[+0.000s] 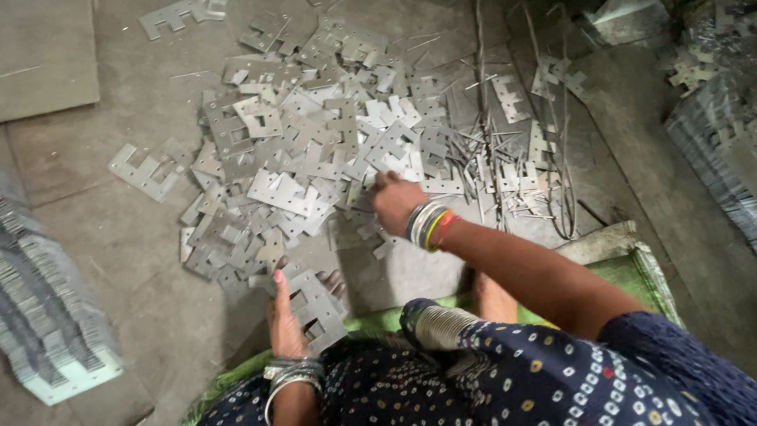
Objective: The person sits on the floor and sorts small, L-shaped metal brackets from a large pile. They pick up the brackets one by one, align them, and stack them into neat piles. The person occasionally moves the stacks to organize the workspace.
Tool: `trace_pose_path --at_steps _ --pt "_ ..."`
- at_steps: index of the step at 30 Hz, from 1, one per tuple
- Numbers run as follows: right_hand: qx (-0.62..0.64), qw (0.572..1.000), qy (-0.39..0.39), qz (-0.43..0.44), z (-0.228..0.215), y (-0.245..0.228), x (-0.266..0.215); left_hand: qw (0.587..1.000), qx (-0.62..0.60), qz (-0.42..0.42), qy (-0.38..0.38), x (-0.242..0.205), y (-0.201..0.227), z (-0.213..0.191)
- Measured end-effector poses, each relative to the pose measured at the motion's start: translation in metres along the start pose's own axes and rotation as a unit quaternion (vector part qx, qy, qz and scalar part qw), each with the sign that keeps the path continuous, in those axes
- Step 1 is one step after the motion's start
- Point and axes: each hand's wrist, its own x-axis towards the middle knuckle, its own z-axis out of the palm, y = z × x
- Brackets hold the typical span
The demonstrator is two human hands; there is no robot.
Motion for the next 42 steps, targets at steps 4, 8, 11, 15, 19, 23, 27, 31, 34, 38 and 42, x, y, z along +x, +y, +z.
trace_pose_path --at_steps 4,8,11,15,19,23,27,31,34,38,42 --pt "0.088 0.99 0.045 0.105 -0.014 0.038 0.004 0.998 -0.057 0.004 -0.005 -0.005 0.001 0.001" --pt "0.075 0.988 0.085 0.101 -0.036 0.026 -0.016 0.998 -0.057 0.024 -0.005 -0.002 -0.001 0.003" --pt "0.078 0.992 0.067 0.076 -0.045 -0.008 -0.025 0.998 -0.064 0.011 0.004 0.002 0.0 0.003" --pt "0.041 0.998 0.006 0.042 -0.044 -0.038 -0.038 0.996 -0.091 -0.016 0.02 0.004 -0.001 0.002" --pt "0.032 0.999 -0.003 0.006 -0.051 -0.049 -0.045 0.995 -0.092 0.033 0.035 0.008 -0.002 -0.002" --pt "-0.079 0.994 -0.058 -0.046 -0.054 -0.05 -0.042 0.996 -0.084 0.021 0.032 0.004 -0.002 -0.001" --pt "-0.046 0.999 0.016 -0.01 -0.039 -0.034 -0.037 0.996 -0.071 0.028 0.05 0.005 -0.002 -0.001" --pt "0.134 0.982 0.107 0.076 -0.056 -0.009 -0.039 0.997 -0.072 0.014 0.034 0.006 -0.005 -0.001" --pt "0.349 0.929 -0.021 0.12 -0.084 -0.02 -0.04 0.998 -0.055 0.011 0.014 0.012 -0.008 -0.001" --pt "0.428 0.893 -0.099 0.1 -0.087 -0.05 -0.045 0.999 -0.026 0.011 -0.015 0.015 -0.009 -0.006" --pt "0.038 0.997 -0.025 0.056 -0.054 -0.058 -0.049 0.999 -0.041 -0.011 0.01 0.013 -0.007 -0.008"
